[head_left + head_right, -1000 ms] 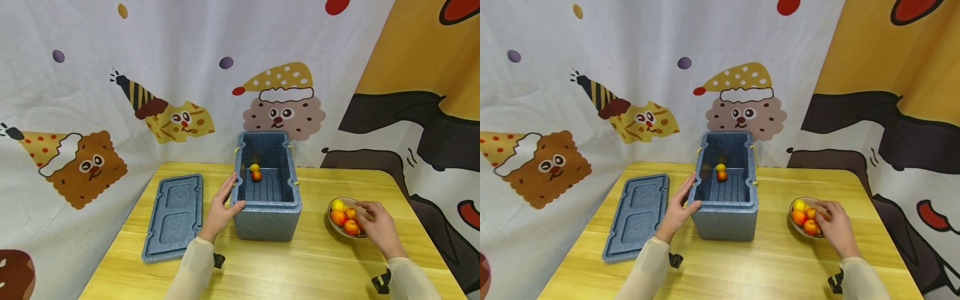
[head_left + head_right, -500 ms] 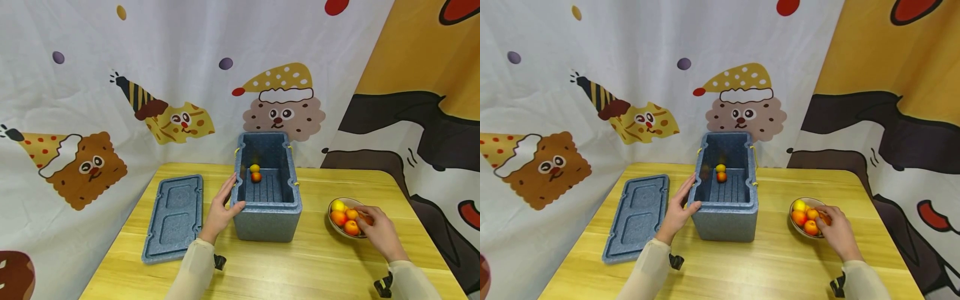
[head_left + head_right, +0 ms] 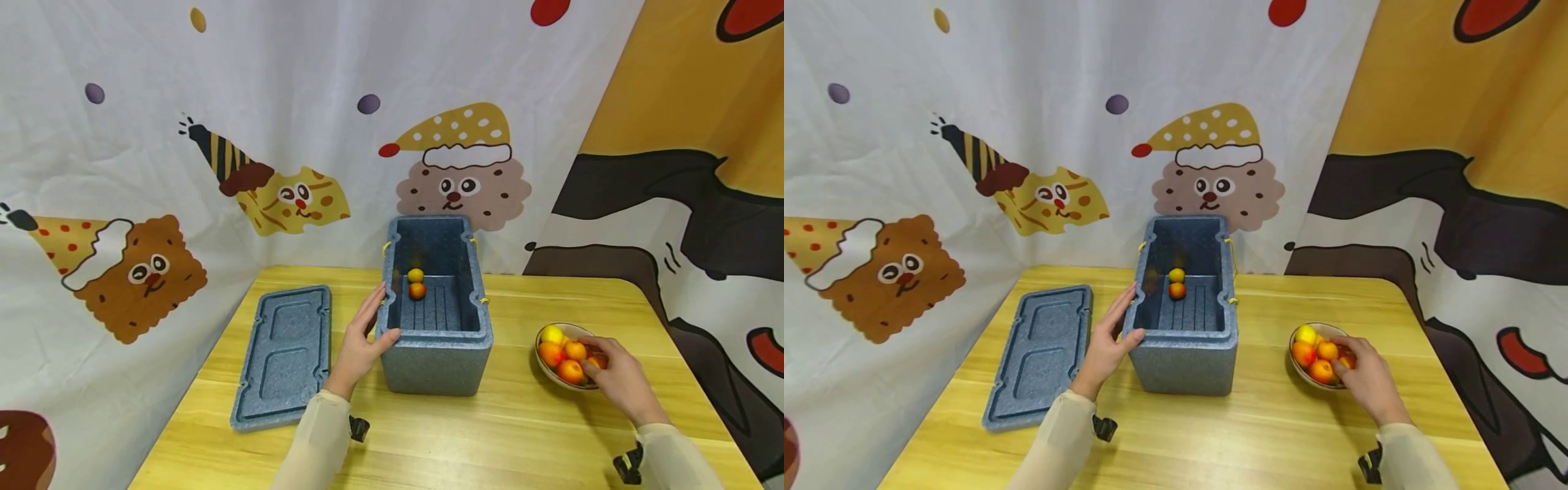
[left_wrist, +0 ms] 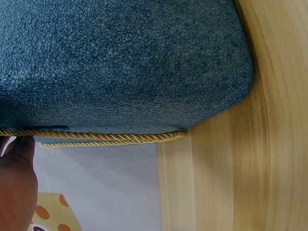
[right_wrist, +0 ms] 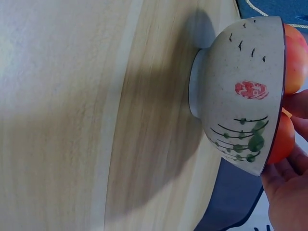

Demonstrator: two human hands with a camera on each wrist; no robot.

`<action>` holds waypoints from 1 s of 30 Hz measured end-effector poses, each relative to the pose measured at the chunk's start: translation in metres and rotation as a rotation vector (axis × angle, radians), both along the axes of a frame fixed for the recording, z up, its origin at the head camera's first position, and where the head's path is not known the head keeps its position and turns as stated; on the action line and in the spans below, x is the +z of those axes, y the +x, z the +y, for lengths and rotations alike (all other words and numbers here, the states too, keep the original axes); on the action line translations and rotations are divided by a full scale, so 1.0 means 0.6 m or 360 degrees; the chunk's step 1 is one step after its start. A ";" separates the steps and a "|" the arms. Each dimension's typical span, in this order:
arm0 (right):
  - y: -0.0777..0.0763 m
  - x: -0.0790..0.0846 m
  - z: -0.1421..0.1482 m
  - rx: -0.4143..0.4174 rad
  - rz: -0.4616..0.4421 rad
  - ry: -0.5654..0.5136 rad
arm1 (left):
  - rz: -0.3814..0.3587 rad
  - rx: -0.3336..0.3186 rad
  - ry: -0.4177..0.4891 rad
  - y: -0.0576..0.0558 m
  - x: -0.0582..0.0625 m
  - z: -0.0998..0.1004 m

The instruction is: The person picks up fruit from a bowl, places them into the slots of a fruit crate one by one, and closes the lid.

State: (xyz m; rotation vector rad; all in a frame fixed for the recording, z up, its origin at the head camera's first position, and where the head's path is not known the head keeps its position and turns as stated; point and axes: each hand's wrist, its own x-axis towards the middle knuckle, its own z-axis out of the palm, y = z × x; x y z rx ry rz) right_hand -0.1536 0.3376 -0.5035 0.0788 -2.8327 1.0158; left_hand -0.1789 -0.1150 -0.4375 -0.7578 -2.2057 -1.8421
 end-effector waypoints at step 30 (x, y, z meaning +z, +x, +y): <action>-0.012 -0.021 -0.004 0.0063 0.0265 -0.0019 | 0.0034 -0.0029 0.0061 -0.005 -0.006 0.000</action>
